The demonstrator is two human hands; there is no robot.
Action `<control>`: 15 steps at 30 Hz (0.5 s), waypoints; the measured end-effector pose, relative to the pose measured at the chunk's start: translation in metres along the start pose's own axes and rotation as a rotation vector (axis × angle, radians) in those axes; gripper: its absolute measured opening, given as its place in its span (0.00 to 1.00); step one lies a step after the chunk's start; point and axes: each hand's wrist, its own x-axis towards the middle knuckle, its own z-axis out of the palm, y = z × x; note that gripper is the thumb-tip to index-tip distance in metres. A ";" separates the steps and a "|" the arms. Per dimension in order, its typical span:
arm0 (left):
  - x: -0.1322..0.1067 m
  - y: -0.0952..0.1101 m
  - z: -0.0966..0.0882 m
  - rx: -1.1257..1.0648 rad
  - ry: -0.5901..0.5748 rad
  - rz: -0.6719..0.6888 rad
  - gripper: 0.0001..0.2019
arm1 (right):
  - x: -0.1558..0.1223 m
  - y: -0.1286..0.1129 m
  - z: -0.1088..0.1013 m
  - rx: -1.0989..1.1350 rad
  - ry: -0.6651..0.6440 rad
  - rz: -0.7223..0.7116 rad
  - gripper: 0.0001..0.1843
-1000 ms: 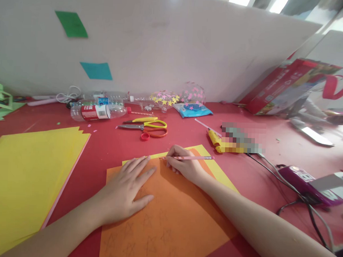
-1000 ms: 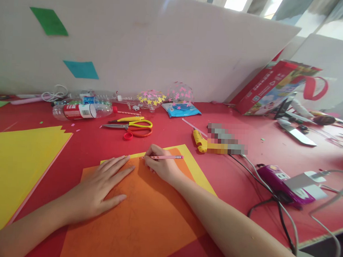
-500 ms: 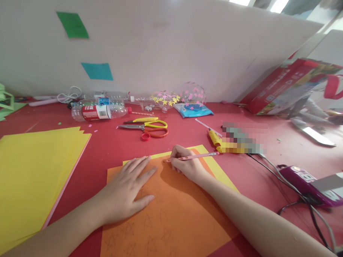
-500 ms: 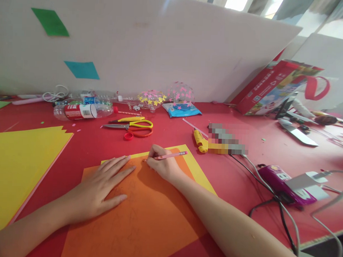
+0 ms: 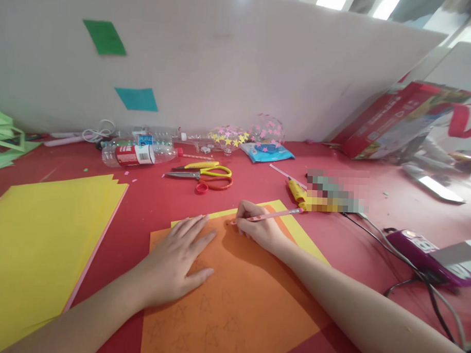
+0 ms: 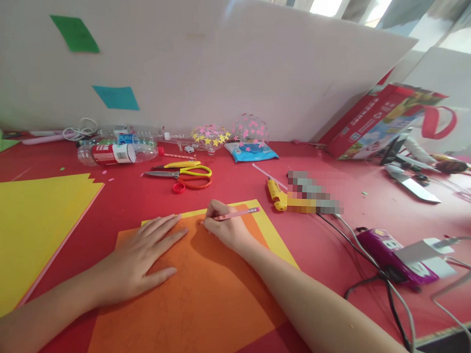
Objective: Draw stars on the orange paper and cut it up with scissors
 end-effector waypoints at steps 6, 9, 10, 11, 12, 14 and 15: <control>0.001 0.002 -0.001 -0.018 -0.029 -0.017 0.31 | -0.002 0.000 0.002 -0.010 -0.032 -0.022 0.04; 0.002 0.004 -0.004 -0.023 -0.060 -0.044 0.31 | -0.003 -0.002 0.002 -0.038 -0.043 -0.039 0.05; 0.002 0.004 -0.004 -0.023 -0.064 -0.047 0.31 | -0.003 -0.003 0.002 -0.045 -0.046 -0.041 0.05; 0.002 0.004 -0.005 -0.020 -0.066 -0.047 0.32 | -0.003 -0.004 0.002 -0.050 -0.050 -0.041 0.05; 0.002 0.004 -0.005 -0.016 -0.066 -0.043 0.32 | -0.004 -0.005 0.002 -0.054 -0.054 -0.038 0.05; 0.002 0.004 -0.006 0.000 -0.062 -0.032 0.31 | -0.004 -0.007 0.002 -0.056 -0.065 -0.031 0.05; 0.002 0.004 -0.005 0.007 -0.059 -0.025 0.31 | -0.004 -0.007 0.003 -0.057 -0.070 -0.029 0.05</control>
